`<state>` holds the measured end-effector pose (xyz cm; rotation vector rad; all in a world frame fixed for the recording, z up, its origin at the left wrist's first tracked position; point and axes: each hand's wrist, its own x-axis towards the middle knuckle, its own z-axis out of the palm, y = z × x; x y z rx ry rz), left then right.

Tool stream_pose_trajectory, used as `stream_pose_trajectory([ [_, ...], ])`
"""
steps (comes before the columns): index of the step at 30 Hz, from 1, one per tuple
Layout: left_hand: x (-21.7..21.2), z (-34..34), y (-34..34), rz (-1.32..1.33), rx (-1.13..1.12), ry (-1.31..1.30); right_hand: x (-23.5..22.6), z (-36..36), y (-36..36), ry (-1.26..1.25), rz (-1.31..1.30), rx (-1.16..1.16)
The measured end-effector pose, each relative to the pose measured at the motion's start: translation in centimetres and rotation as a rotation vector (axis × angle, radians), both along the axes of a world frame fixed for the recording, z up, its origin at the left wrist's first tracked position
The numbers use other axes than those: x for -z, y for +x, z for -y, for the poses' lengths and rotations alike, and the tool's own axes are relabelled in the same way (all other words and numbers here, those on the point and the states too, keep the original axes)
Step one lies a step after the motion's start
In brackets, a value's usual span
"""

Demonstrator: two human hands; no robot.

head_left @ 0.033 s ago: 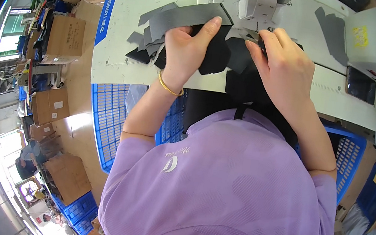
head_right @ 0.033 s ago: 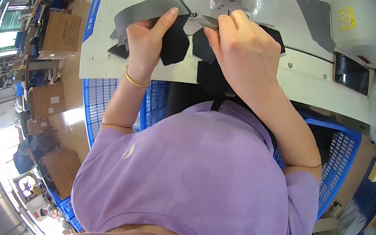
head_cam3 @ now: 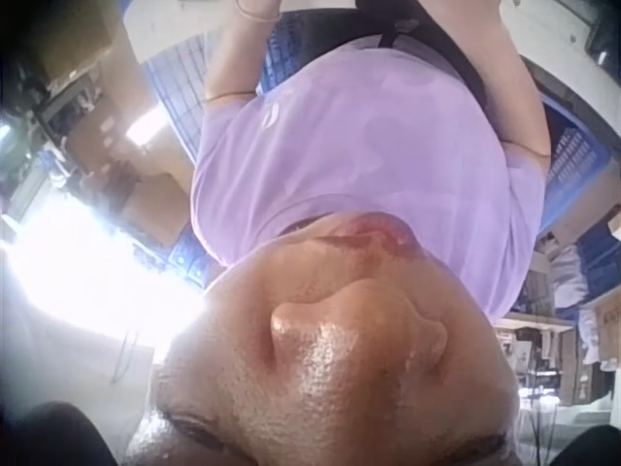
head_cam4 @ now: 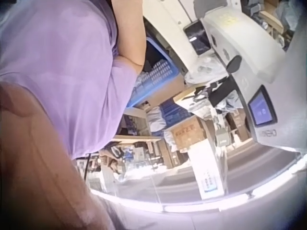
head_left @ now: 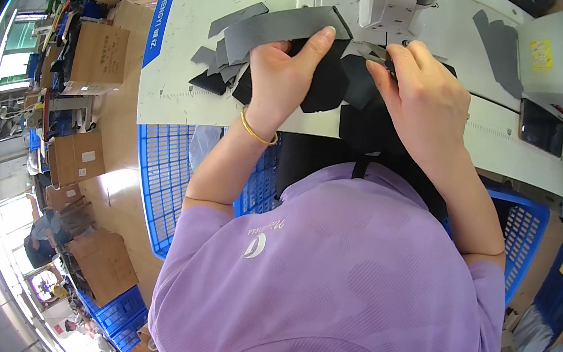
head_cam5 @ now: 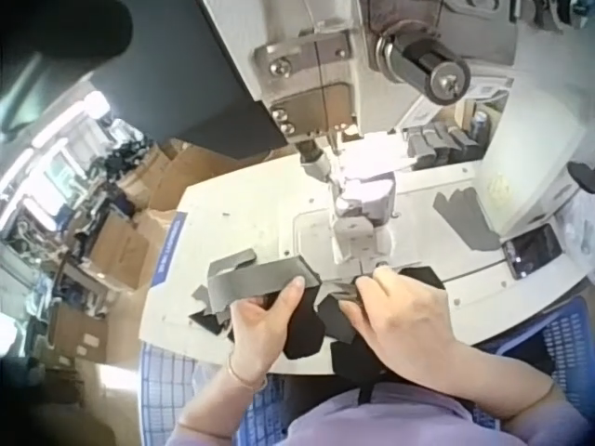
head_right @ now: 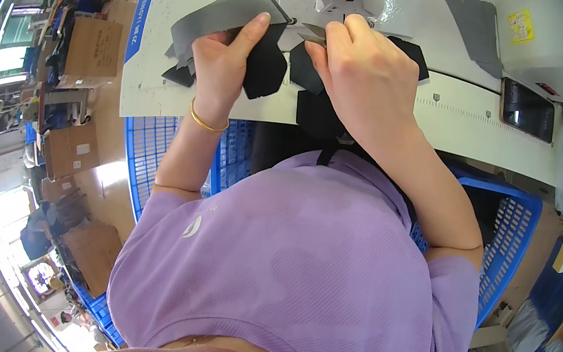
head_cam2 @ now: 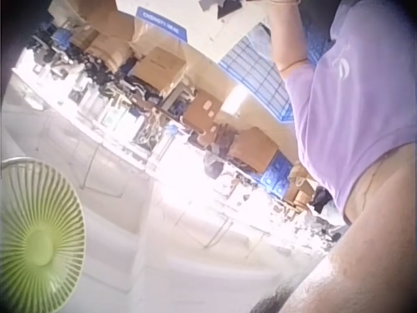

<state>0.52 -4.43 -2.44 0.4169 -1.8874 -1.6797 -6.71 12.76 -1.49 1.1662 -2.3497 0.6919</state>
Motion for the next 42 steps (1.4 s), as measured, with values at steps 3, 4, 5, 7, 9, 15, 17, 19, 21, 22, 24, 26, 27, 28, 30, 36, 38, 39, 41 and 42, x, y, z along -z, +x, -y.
stream_pose_trajectory([
  [3,0.4,-0.5,0.1,0.024,0.042,0.012,0.5,0.6,-0.1,0.004,-0.008,-0.011],
  [4,0.5,-0.6,0.0,0.032,0.073,0.030,0.6,0.8,-0.2,0.005,-0.029,-0.019],
  [5,1.0,-0.4,-0.1,0.029,0.099,0.004,0.7,0.9,-0.4,0.003,-0.032,-0.019],
  [7,0.9,-0.4,0.1,0.040,0.122,0.028,0.8,0.9,-0.2,0.039,-0.079,-0.038],
  [9,0.4,-0.3,0.2,0.048,0.142,0.052,1.2,0.5,-0.9,-0.017,-0.075,-0.015],
  [15,-0.6,0.0,0.6,0.140,0.290,0.297,1.1,0.4,-2.0,-0.314,0.223,-0.211],
  [17,-0.6,-0.1,0.7,0.139,0.309,0.236,1.1,1.0,-2.0,-0.308,0.226,-0.218],
  [19,-0.7,0.1,0.8,0.155,0.302,0.243,1.2,1.4,-2.1,-0.301,0.234,-0.235],
  [21,-0.7,0.7,1.1,0.173,0.291,0.251,1.5,1.5,-2.3,-0.340,0.236,-0.259],
  [22,-0.6,1.2,1.2,0.210,0.234,0.215,1.5,1.5,-2.3,-0.340,0.241,-0.267],
  [24,0.6,3.6,1.5,0.292,0.116,0.128,1.5,1.2,-2.5,-0.448,0.299,-0.213],
  [26,0.9,6.8,1.9,0.393,0.062,0.066,2.1,0.5,-2.7,-0.453,0.302,-0.200],
  [27,1.3,8.3,2.2,0.392,0.059,0.067,2.6,0.0,-2.9,-0.436,0.372,-0.186],
  [28,1.8,9.7,2.8,0.416,-0.015,-0.062,3.0,-0.3,-3.1,-0.419,0.443,-0.176],
  [30,2.0,11.5,3.7,0.441,-0.084,-0.188,3.3,-1.1,-3.0,-0.364,0.473,-0.167],
  [36,0.2,10.2,4.1,0.191,-0.906,-1.427,4.7,-3.6,-3.3,-0.341,0.660,0.143],
  [38,0.0,7.0,2.9,0.058,-0.426,-0.892,6.3,-4.1,-4.1,-0.586,1.059,0.019],
  [39,0.8,5.3,2.2,0.034,-0.249,-0.809,6.1,-3.5,-3.6,-0.535,1.053,0.042],
  [41,4.1,1.7,-0.3,0.030,-0.031,-0.788,6.8,-2.5,-3.1,-0.562,1.054,0.021],
  [42,5.5,0.2,-1.5,0.052,0.011,-0.855,7.4,-2.3,-3.2,-0.594,1.056,0.005],
])
